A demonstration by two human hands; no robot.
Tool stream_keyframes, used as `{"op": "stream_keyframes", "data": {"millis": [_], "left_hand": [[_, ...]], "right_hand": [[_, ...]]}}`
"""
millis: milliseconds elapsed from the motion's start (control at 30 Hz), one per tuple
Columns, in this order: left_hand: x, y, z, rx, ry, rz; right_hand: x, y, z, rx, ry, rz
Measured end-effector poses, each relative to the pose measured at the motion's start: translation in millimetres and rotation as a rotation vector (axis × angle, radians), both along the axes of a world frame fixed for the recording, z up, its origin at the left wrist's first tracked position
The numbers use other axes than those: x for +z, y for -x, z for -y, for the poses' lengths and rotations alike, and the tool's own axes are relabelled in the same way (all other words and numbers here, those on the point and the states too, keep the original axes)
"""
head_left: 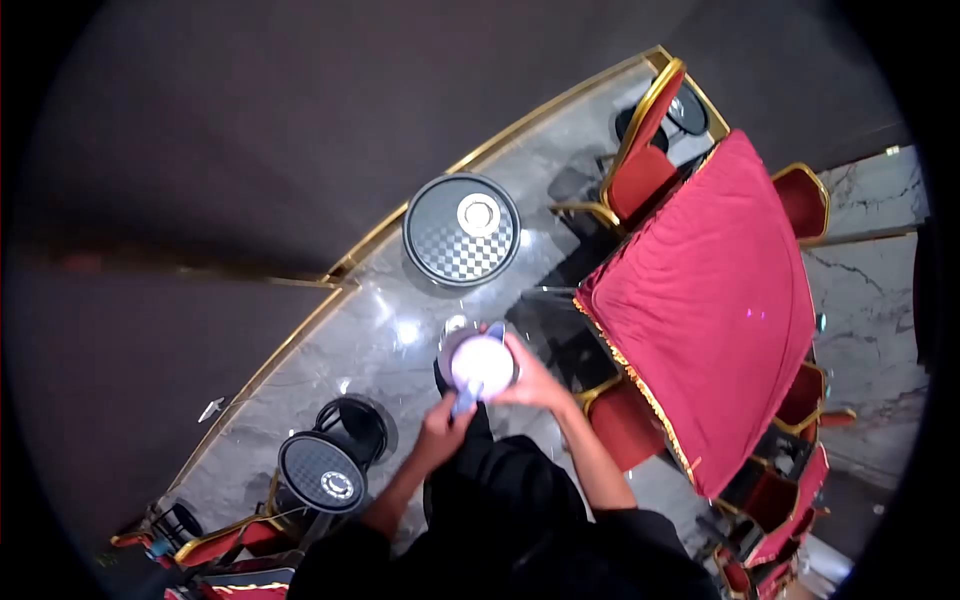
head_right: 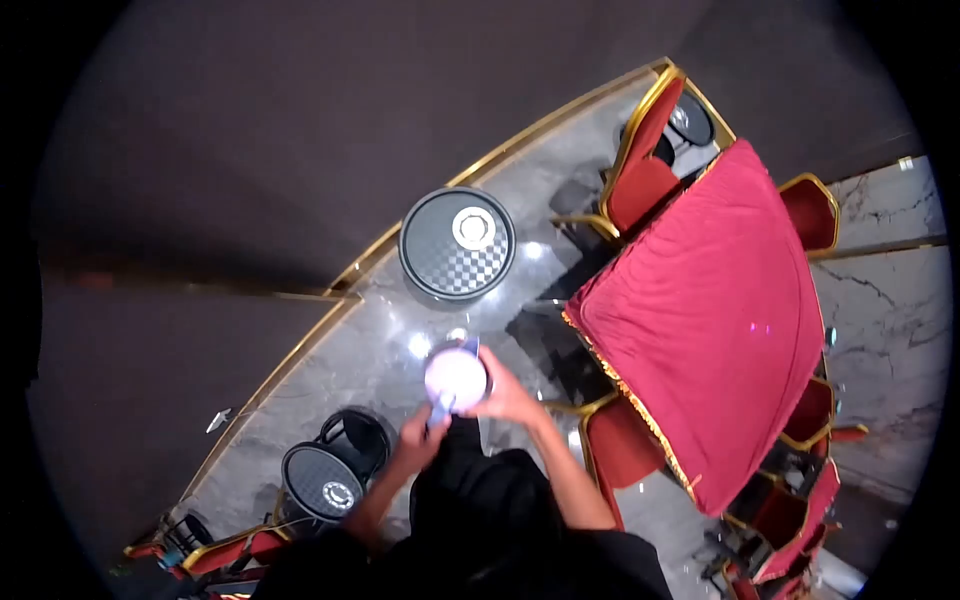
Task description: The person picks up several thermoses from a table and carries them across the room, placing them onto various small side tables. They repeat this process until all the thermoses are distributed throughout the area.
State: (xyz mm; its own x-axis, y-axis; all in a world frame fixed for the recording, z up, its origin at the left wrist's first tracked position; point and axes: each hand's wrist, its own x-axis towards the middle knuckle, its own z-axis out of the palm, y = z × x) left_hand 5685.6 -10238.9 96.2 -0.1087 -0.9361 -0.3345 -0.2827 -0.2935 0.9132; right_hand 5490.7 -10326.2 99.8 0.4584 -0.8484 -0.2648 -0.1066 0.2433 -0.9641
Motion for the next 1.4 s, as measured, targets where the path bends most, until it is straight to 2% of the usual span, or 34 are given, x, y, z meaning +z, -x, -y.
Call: {"op": "stream_keyframes", "data": {"millis": [100,167,200,233,300,333,367,433,533,633,667,700,800,867,967,1000,1033,1100,1133,1167,1200,1233,1267,1300,1333,1400], "left_hand": [[-62,-31,101,-0.111,-0.004,0.036],[-112,-43,148,-0.101,-0.019,-0.053],[-128,-47,169,-0.122,-0.008,-0.009],[-146,-51,192,-0.137,0.014,0.036],[-164,-59,240,-0.19,0.035,0.14],[-171,-60,263,-0.194,0.02,0.164],[-184,-62,279,-0.194,0.081,0.182],[-215,-67,302,-0.225,0.152,0.204],[-240,-71,327,-0.27,0.161,0.161],[-244,-78,341,-0.223,0.098,0.188],[-254,-81,341,-0.256,0.122,0.279],[-259,-85,342,-0.296,-0.005,0.257],[-283,-101,345,-0.342,-0.018,0.118],[-286,-107,348,-0.421,0.008,0.121],[-248,-93,346,-0.43,0.069,0.29],[-267,-101,332,-0.365,0.194,0.311],[-255,-95,320,-0.229,0.159,0.298],[-229,-73,298,0.032,0.096,0.245],[-241,-75,280,0.1,0.054,0.246],[-259,-83,261,0.157,0.006,0.244],[-253,-79,242,0.144,-0.031,0.233],[-246,-76,219,0.174,-0.244,0.195],[-266,-81,197,0.045,-0.237,0.232],[-241,-66,174,-0.052,-0.401,0.26],[-240,-60,146,-0.131,-0.496,0.087],[-190,-31,87,-0.404,-0.673,0.081]], "right_hand": [[-60,-5,77,-0.049,-0.211,0.119],[-88,-9,114,-0.144,-0.366,0.14],[-103,-14,128,-0.208,-0.397,0.154],[-115,-17,139,-0.284,-0.514,0.274],[-139,-31,170,-0.421,-0.463,0.195],[-146,-36,183,-0.509,-0.547,0.189],[-176,-39,188,-0.555,-0.392,0.112],[-202,-39,202,-0.585,-0.543,0.164],[-224,-35,218,-0.512,-0.691,0.155],[-224,-39,218,-0.574,-0.639,0.355],[-219,-36,216,-0.558,-0.624,0.423],[-219,-33,208,-0.532,-0.638,0.421],[-217,-21,160,-0.403,-0.646,0.285],[-203,-11,103,-0.522,-0.736,0.25],[-183,9,-13,-0.647,-0.834,0.11],[-179,16,-61,-0.655,-0.818,0.049],[-184,17,-116,-0.727,-0.667,0.07],[-136,25,-173,-0.756,-0.873,-0.04],[-129,29,-208,-0.804,-0.944,-0.004],[-122,32,-240,-0.838,-0.975,-0.031],[-111,33,-265,-0.904,-0.959,-0.044],[-101,33,-289,-0.968,-0.944,-0.057],[-102,31,-317,-1.071,-0.848,-0.039],[-109,29,-344,-1.164,-0.748,-0.019],[-113,27,-368,-1.253,-0.668,0.017],[-122,23,-406,-1.355,-0.549,0.129]]}}
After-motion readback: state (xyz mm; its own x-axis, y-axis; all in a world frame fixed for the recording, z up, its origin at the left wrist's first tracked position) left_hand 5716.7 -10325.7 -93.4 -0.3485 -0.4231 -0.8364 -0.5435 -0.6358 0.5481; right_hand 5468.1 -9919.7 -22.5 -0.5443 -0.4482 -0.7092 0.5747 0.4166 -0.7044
